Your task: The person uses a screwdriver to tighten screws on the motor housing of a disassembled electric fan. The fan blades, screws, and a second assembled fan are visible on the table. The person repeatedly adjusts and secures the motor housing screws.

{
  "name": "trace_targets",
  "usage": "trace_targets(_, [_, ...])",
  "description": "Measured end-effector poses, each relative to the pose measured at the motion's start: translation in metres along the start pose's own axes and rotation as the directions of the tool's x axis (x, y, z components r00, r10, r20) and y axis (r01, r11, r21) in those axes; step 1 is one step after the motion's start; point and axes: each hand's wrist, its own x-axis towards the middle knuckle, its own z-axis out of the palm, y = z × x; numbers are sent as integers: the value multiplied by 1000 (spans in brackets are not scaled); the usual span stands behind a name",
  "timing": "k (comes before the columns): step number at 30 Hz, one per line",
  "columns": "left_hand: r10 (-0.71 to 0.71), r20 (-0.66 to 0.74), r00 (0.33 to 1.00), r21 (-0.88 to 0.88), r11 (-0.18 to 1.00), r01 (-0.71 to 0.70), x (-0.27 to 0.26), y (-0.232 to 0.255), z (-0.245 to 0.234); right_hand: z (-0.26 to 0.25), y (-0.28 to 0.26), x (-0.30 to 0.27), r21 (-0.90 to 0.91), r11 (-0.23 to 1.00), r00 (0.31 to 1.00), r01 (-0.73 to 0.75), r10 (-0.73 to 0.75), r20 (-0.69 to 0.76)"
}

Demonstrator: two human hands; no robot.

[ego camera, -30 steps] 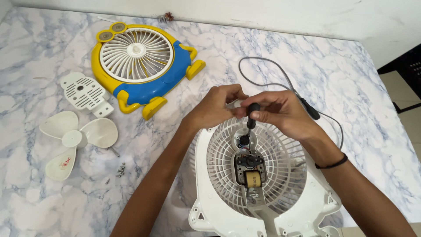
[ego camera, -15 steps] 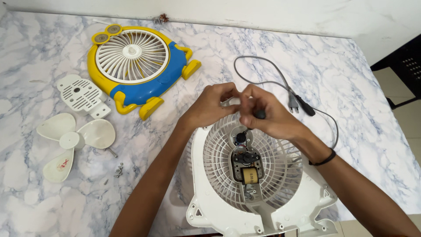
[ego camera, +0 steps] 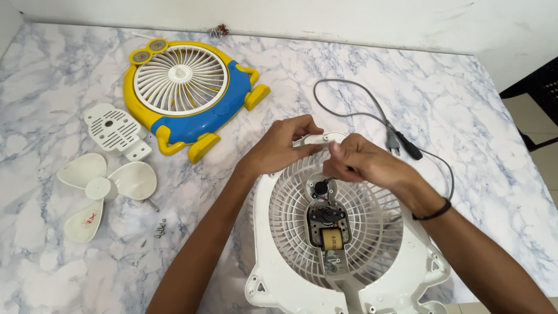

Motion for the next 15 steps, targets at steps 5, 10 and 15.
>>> trace_targets(5, [-10, 123, 992, 90, 996, -1, -2, 5, 1, 15, 17, -11, 42, 992, 870, 116, -81, -485])
trace_targets(10, [-7, 124, 992, 193, 981, -18, -3, 14, -1, 33, 9, -19, 114, 973, 850, 198, -113, -514])
trace_targets(15, [-180, 206, 962, 359, 928, 97, -4, 23, -10, 25, -27, -8, -296, 955, 959, 15, -98, -266])
